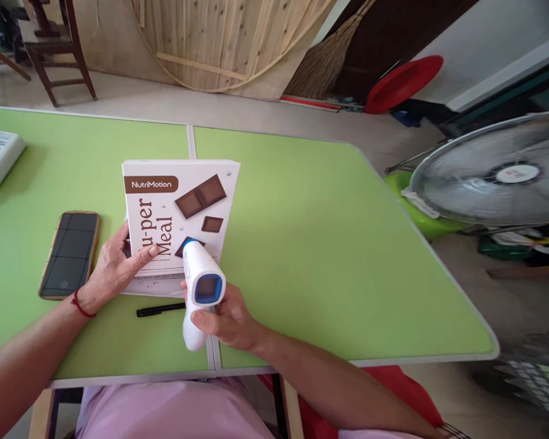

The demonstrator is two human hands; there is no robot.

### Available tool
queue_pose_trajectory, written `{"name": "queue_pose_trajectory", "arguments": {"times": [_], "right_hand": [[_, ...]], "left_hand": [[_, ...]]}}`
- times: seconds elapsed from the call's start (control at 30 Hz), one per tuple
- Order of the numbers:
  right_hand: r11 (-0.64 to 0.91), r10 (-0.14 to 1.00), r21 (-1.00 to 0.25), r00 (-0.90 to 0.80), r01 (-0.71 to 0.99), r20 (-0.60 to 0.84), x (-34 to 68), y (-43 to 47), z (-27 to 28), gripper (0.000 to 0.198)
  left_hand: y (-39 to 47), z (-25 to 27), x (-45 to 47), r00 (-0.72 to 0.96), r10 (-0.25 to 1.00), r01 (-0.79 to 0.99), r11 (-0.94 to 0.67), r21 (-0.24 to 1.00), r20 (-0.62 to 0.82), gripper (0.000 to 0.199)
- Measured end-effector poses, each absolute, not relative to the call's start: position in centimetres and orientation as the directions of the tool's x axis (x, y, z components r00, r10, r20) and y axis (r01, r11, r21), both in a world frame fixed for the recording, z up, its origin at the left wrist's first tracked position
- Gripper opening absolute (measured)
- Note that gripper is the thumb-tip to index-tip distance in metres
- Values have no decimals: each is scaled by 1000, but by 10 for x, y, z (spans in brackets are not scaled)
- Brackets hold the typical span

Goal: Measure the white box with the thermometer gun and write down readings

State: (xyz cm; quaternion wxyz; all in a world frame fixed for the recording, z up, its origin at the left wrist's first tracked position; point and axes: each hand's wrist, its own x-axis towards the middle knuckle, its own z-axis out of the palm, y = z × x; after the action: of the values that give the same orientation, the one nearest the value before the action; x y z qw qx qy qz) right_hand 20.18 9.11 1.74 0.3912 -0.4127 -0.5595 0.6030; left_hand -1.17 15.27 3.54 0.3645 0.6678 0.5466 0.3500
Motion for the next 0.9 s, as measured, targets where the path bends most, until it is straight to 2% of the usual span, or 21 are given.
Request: {"name": "queue_pose_trajectory", "arguments": {"times": [0.17, 0.37, 0.57, 0.73, 0.9], "right_hand": [[-104, 936, -995, -339, -5, -96, 202, 91, 19, 30], [-142, 931, -990, -338, 14, -139, 203, 91, 19, 32], [-126, 934, -992, -333, 26, -127, 203, 90, 17, 31], [-72, 955, -997, -287, 18, -75, 213, 91, 16, 27], [70, 990, -998, -120, 3, 69, 235, 102, 24, 26]], "left_hand": [[154, 34, -12, 102, 989, 641, -145, 754, 103, 60], [154, 37, -13, 176, 983, 481, -127, 868, 47, 51], [155, 37, -14, 191, 981, 428, -96, 899, 14, 49], [156, 38, -13, 178, 984, 417, -72, 906, -4, 53], [155, 40, -11, 152, 988, 424, -53, 904, -14, 56]]}}
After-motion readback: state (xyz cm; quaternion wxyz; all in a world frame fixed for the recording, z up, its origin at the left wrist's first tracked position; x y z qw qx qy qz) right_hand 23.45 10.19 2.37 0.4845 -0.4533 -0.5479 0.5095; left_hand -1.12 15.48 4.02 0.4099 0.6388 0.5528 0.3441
